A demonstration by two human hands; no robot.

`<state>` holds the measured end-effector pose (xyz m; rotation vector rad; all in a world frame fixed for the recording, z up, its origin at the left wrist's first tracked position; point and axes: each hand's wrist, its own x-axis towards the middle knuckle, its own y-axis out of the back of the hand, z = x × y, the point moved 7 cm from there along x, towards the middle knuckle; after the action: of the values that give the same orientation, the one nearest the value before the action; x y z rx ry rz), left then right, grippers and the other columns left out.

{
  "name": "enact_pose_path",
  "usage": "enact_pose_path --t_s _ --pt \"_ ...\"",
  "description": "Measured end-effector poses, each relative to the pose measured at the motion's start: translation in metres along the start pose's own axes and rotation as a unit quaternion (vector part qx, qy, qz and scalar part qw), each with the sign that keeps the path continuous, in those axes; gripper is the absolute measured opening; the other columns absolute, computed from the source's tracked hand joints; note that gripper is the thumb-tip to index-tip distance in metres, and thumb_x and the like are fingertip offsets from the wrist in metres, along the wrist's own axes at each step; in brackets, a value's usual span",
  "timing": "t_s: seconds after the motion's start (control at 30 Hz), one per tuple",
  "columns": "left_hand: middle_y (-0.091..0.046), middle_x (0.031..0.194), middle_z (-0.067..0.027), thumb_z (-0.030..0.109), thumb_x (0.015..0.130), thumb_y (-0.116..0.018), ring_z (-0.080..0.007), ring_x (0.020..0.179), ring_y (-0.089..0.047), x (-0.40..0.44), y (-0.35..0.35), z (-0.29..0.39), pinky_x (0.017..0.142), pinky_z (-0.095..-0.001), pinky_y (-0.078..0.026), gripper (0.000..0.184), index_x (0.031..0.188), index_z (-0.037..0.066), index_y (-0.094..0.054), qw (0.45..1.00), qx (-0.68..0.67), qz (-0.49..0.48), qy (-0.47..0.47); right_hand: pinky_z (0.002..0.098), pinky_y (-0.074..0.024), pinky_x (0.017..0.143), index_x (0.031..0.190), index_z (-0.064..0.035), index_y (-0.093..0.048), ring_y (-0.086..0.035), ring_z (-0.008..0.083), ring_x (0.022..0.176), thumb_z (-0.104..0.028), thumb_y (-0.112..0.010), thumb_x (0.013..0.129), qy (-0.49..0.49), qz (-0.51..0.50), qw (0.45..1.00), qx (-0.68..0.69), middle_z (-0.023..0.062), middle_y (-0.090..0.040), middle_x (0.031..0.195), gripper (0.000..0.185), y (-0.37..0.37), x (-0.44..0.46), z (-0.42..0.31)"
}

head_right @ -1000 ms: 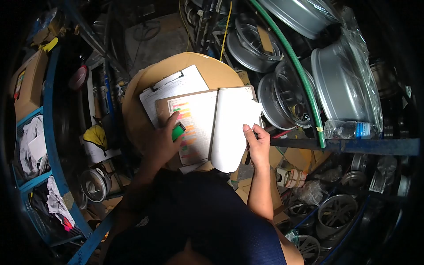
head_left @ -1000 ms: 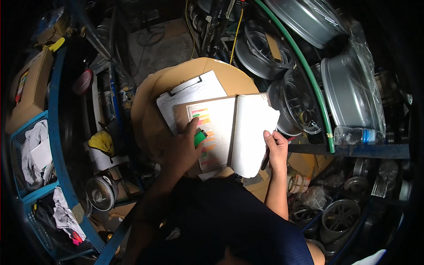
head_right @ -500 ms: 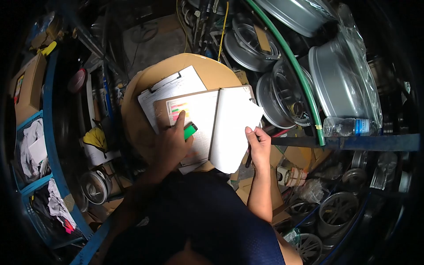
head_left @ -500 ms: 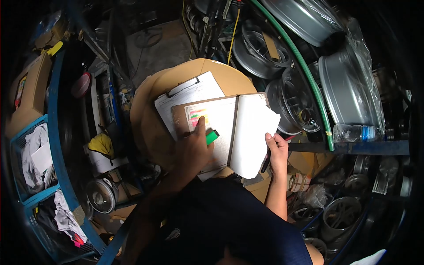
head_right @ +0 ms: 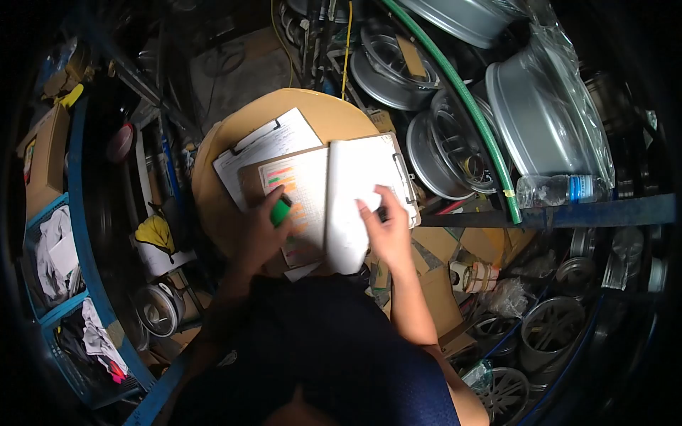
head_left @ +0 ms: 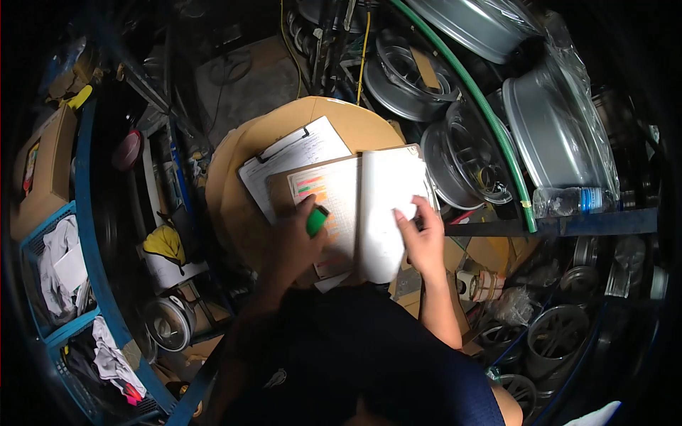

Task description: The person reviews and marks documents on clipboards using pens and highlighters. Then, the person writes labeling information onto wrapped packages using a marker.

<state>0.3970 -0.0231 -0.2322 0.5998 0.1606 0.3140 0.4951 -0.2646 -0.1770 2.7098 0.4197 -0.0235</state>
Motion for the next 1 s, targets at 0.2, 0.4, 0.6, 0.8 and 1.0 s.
enact_pose_path --t_s 0.2,0.4,0.6,0.8,1.0 --pt "-0.07 0.086 -0.0238 0.035 0.095 -0.069 -0.0402 0.083 -0.072 -0.019 0.062 -0.018 0.075 -0.0473 -0.055 0.038 0.106 -0.001 -0.067 0.991 -0.018 0.091 0.098 0.0376 -0.0452 0.11 0.136 -0.003 -0.066 -0.063 0.0265 0.128 -0.011 -0.069 0.098 0.124 -0.055 0.991 -0.019 0.0176 -0.069 0.134 0.039 0.007 0.01 -0.024" --pt "-0.071 0.092 -0.024 0.043 0.094 -0.071 -0.0431 0.089 -0.071 -0.047 0.072 -0.012 0.077 -0.0463 -0.055 0.045 0.105 -0.001 -0.068 0.976 0.116 0.033 0.179 0.0416 -0.053 0.094 0.124 0.0013 -0.07 -0.071 0.0385 0.109 -0.032 -0.072 0.095 -0.043 0.107 0.95 -0.291 0.0274 -0.072 0.114 0.044 0.071 0.039 0.038" --pt "-0.073 0.096 -0.0208 0.057 0.091 -0.073 -0.0376 0.091 -0.072 -0.048 0.065 -0.025 0.079 -0.0448 -0.056 0.059 0.107 0.0 -0.068 0.989 0.011 0.077 0.128 0.0218 -0.0377 0.062 0.103 -0.0048 -0.062 -0.044 0.0047 0.071 -0.011 -0.078 0.093 -0.04 0.154 0.987 -0.028 -0.0046 -0.053 0.078 0.02 0.098 0.024 0.079" --pt "-0.066 0.096 -0.0052 0.046 0.085 -0.084 -0.017 0.09 -0.063 -0.051 0.059 -0.041 0.082 -0.0364 -0.053 0.055 0.112 0.002 -0.066 0.98 -0.172 -0.014 0.101 0.0277 -0.0477 0.092 0.141 -0.0007 -0.054 -0.06 0.012 0.1 -0.005 -0.067 0.095 0.121 0.126 0.983 -0.054 0.0057 -0.062 0.132 0.048 0.136 0.006 0.025" --pt "-0.067 0.124 -0.0087 0.036 0.086 -0.083 -0.0173 0.113 -0.063 -0.11 0.1 -0.03 0.097 -0.0332 -0.051 0.066 0.138 0.003 -0.059 0.867 -0.473 0.031 0.158 0.0383 -0.0483 0.103 0.137 0.0001 -0.052 -0.063 0.023 0.116 -0.021 -0.06 0.104 0.135 -0.023 0.953 0.27 0.0168 -0.066 0.129 0.04 0.098 0.014 -0.054"
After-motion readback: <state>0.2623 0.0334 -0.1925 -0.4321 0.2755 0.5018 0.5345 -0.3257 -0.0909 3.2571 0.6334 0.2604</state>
